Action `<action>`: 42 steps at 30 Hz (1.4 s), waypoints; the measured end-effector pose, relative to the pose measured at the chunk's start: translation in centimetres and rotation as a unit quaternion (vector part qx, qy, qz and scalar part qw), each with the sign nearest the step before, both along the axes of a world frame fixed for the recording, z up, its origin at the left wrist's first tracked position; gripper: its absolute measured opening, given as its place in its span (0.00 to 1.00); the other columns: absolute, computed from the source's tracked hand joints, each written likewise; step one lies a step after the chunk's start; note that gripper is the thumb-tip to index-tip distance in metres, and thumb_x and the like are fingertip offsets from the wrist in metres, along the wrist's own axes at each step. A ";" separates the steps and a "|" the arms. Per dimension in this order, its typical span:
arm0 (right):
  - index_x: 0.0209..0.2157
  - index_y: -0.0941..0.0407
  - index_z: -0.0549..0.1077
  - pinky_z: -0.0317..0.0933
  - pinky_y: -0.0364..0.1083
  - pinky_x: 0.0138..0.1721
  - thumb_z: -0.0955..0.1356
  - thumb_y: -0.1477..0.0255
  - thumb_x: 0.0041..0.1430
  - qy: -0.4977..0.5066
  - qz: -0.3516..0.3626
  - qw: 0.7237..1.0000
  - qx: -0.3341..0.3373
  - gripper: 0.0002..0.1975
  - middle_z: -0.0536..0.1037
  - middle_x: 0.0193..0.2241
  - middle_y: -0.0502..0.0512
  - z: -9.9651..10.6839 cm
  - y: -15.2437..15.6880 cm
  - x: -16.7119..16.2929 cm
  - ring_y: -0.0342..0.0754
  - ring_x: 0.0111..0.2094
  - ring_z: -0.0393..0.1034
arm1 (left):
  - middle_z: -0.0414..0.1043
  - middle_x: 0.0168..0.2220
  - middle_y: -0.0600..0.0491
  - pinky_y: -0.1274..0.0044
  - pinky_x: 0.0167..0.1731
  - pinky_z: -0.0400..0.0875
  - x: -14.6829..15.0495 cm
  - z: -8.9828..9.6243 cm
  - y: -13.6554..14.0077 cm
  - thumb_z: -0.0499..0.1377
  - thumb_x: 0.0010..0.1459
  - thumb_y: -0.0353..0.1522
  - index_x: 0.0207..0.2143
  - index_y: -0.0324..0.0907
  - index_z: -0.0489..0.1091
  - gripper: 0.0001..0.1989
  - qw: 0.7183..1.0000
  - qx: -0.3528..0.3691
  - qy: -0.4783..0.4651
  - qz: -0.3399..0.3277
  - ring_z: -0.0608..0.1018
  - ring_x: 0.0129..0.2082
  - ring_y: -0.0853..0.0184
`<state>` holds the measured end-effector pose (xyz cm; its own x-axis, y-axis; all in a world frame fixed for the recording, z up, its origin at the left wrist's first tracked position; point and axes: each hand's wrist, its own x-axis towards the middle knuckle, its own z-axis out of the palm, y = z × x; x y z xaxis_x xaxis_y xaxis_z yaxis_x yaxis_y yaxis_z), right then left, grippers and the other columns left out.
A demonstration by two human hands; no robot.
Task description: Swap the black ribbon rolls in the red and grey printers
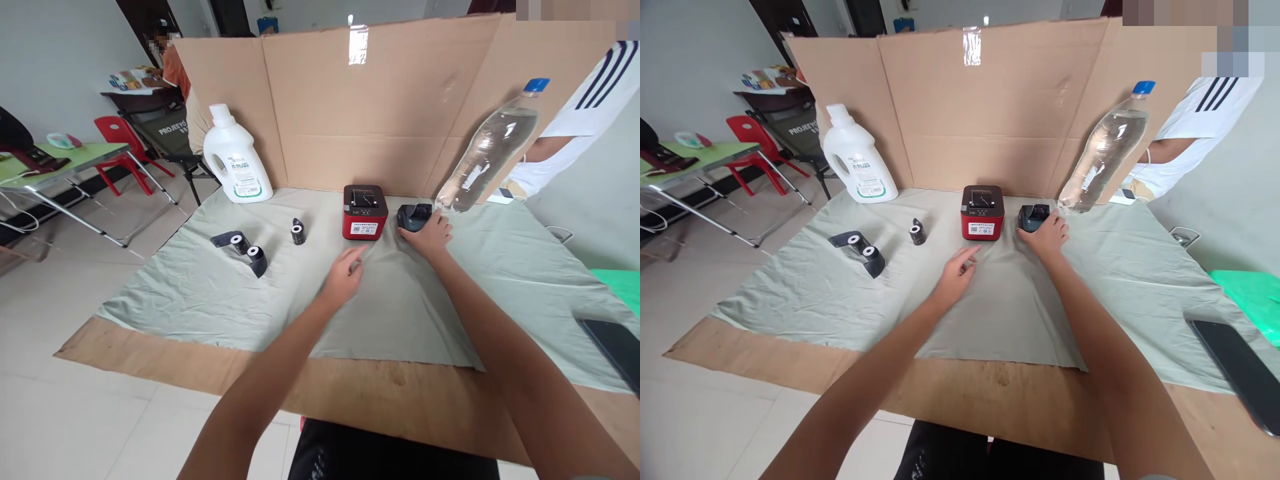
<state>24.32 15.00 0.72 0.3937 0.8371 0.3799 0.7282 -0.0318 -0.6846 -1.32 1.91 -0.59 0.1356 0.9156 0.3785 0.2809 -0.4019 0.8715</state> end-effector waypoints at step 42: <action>0.70 0.58 0.54 0.63 0.69 0.63 0.72 0.57 0.60 0.004 0.292 0.954 0.063 0.43 0.69 0.62 0.73 -2.1 -20.7 -6.9 0.68 0.64 0.65 | 0.53 0.74 0.50 0.63 0.72 0.60 -1.8 -0.7 -9.6 0.52 0.54 0.25 0.73 0.45 0.52 0.43 0.990 -0.043 -0.131 0.006 0.62 0.73 0.59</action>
<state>17.40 -5.66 -1.37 -0.1234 0.8620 0.4916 0.5910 0.4618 -0.6614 -3.13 -7.70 -1.31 0.0319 0.9467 0.3206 0.0444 -0.3218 0.9458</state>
